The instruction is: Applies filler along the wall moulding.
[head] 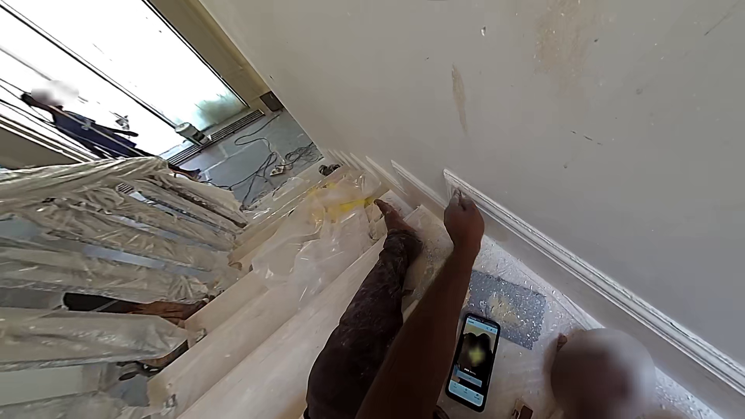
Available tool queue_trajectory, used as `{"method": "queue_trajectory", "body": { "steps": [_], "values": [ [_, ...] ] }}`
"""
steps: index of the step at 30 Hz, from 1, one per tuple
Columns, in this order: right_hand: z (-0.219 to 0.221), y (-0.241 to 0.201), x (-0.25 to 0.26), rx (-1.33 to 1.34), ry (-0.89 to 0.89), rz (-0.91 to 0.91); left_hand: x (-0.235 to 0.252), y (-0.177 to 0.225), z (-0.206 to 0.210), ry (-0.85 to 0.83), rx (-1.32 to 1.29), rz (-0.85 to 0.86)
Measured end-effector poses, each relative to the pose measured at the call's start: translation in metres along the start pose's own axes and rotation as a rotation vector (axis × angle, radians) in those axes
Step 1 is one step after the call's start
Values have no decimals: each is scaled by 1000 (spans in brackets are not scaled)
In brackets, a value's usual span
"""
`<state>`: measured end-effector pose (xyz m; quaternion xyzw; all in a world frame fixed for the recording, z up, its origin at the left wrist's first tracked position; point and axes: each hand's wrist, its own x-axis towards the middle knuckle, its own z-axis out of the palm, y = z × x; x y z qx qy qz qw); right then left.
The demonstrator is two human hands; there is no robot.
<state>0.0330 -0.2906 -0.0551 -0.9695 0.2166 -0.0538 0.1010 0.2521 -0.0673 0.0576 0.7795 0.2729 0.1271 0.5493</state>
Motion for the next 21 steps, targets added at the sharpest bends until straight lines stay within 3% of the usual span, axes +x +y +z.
{"method": "queue_trajectory", "body": {
  "steps": [5, 11, 18, 21],
  "values": [
    [3, 0, 0, -15, 12, 1, -32, -17, 4, -2, -121, -25],
    [5, 3, 2, -35, 10, 0, 33, -1, 9, 59, -148, -53],
    [3, 1, 1, -20, 15, -1, -26, -25, 0, 22, -444, -166],
    [4, 0, 2, -27, 17, 0, -17, -19, 5, 19, -521, -197]
  ]
}}
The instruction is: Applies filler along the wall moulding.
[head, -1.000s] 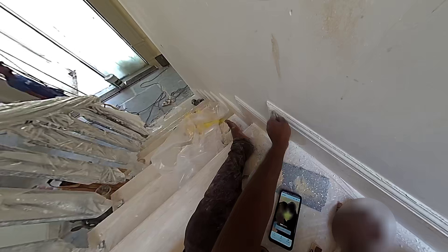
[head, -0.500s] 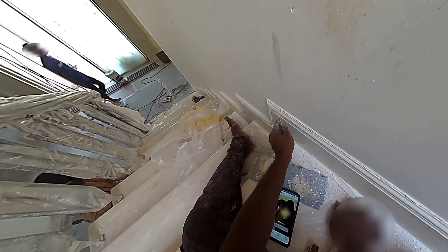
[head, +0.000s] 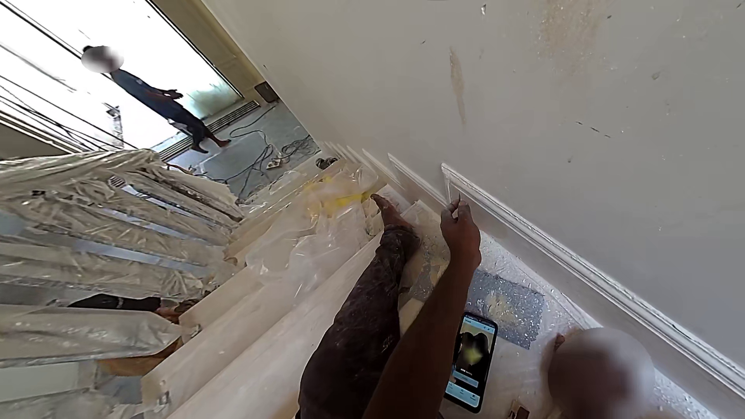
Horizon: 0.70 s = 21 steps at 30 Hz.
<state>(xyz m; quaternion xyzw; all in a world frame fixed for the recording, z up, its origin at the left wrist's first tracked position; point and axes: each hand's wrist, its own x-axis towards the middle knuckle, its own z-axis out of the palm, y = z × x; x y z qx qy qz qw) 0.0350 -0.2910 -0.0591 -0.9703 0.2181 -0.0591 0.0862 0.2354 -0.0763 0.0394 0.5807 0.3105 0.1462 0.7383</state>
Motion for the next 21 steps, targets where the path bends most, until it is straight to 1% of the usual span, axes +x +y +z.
{"method": "queue_trajectory", "body": {
  "steps": [2, 4, 5, 7, 9, 11, 12, 14, 16, 18, 21],
  "values": [
    [1, 0, 0, -4, 5, -3, 28, 13, 9, 17, 41, 1],
    [0, 3, 0, -15, -7, 0, 42, 20, 17, 65, 3, -47],
    [-1, 2, -2, -13, -17, 3, 40, 17, 14, 68, 5, -61],
    [-4, -2, 1, 18, -29, 9, 25, 7, 5, 45, 33, -37],
    [-3, 0, 0, 7, -20, 8, 0, -7, 0, 1, -1, -2],
    [-2, 0, -1, -5, -13, 4, -14, -10, -3, -22, -31, 15],
    [-1, 0, 0, -6, -12, 5, -10, -7, -1, -21, -17, 35],
    [0, 0, 1, -8, -14, 9, 18, 5, 6, -6, 83, 61],
    [1, 2, 1, -17, -10, 6, 41, 15, 13, 43, 122, 54],
    [3, 1, -1, -3, -11, 8, 38, 13, 8, 63, 123, 37],
    [2, 0, 1, 5, -1, 7, 6, -3, -4, 22, 111, 53]
  ]
}}
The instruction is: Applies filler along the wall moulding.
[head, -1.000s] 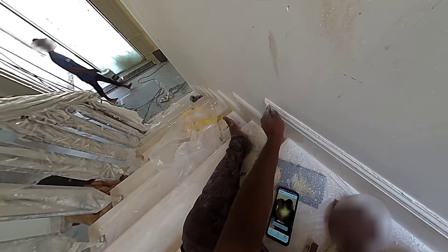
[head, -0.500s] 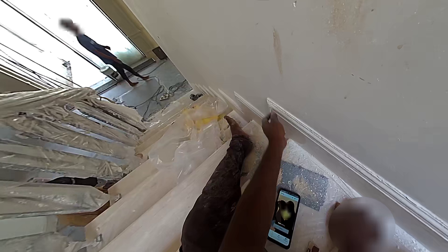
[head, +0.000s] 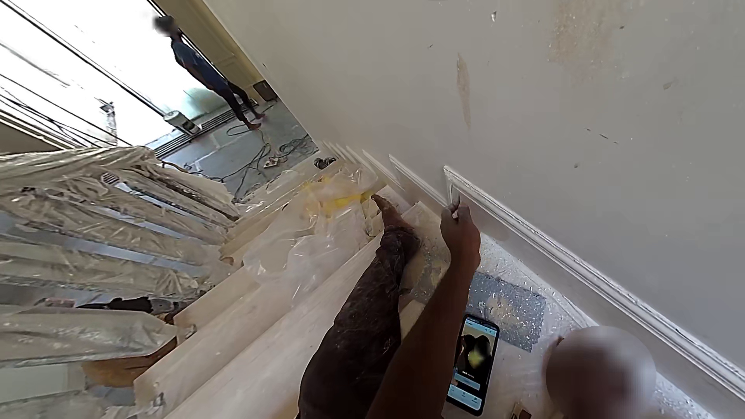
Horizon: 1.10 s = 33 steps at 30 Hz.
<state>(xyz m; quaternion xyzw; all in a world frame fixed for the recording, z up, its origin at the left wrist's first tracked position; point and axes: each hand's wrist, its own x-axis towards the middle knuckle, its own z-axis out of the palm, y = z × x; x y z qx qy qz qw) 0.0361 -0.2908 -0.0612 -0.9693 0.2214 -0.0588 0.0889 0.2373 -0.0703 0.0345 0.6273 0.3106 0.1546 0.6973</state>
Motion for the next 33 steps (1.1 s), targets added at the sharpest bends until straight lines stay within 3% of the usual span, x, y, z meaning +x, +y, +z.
{"method": "queue_trajectory", "body": {
  "steps": [3, 8, 11, 15, 18, 22, 29, 33],
  "values": [
    [0, -2, -1, -3, 14, -8, -14, 0, -5, -7, 95, 70],
    [0, -1, 0, -9, 6, -1, 39, 31, 12, 22, 333, 93],
    [1, -1, -1, -6, 11, 1, 33, 29, 1, 23, 381, 72],
    [-1, 0, -2, 15, 14, -12, 7, 22, -13, -28, 469, 166],
    [-1, -2, -1, 8, -1, 0, 32, 31, -5, -60, 520, 159],
    [-2, -2, -2, 11, 0, 6, 83, 40, 5, 39, 274, 18],
    [-2, -2, -2, 8, 10, -1, 11, 7, -1, -43, 185, 81],
    [-1, -2, -3, -1, 5, -2, 34, 16, 7, -23, 192, 85]
  ]
}}
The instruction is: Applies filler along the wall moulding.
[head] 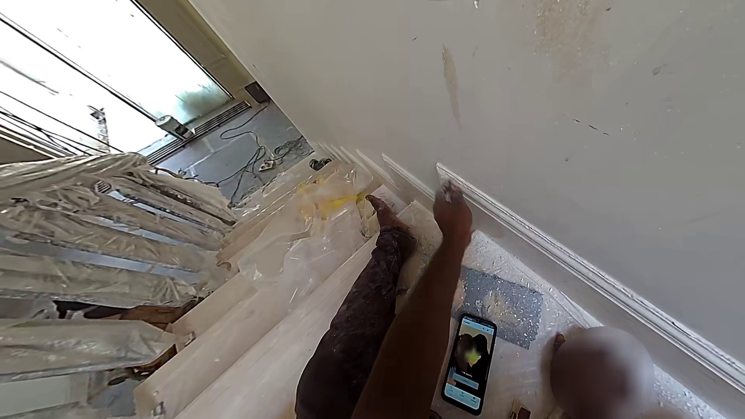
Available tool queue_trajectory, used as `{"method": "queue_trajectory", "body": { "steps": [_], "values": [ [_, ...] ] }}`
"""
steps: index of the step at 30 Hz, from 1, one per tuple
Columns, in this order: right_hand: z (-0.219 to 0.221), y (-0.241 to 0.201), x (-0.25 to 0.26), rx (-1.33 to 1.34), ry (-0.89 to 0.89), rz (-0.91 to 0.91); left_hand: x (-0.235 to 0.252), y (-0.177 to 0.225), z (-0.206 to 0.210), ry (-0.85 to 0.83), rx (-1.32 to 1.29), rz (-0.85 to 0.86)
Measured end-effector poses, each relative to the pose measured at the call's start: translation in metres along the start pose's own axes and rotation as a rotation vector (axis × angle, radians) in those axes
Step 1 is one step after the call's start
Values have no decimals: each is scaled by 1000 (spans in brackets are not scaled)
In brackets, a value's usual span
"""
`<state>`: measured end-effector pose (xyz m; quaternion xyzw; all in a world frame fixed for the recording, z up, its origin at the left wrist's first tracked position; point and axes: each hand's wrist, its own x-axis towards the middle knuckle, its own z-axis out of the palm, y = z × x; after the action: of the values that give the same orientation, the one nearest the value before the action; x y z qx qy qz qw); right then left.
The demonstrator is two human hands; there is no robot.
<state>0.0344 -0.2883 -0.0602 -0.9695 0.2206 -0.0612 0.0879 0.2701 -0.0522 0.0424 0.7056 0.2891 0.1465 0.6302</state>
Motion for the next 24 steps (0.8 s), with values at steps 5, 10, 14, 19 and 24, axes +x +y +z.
{"method": "queue_trajectory", "body": {
  "steps": [5, 10, 14, 19, 24],
  "values": [
    [0, 1, 2, 8, 13, 5, 54, 26, -8, 114, -103, -158],
    [-2, 0, 2, 7, -3, -6, -17, -10, -4, -43, -251, -162],
    [-5, 1, 1, 17, -20, -4, -42, -21, 7, -81, -343, -65],
    [-1, 4, 1, -8, -22, -5, 11, 2, 14, -19, -348, -65],
    [-2, 2, 2, 11, -24, -3, -30, -21, 9, -52, -375, -77]
  ]
}}
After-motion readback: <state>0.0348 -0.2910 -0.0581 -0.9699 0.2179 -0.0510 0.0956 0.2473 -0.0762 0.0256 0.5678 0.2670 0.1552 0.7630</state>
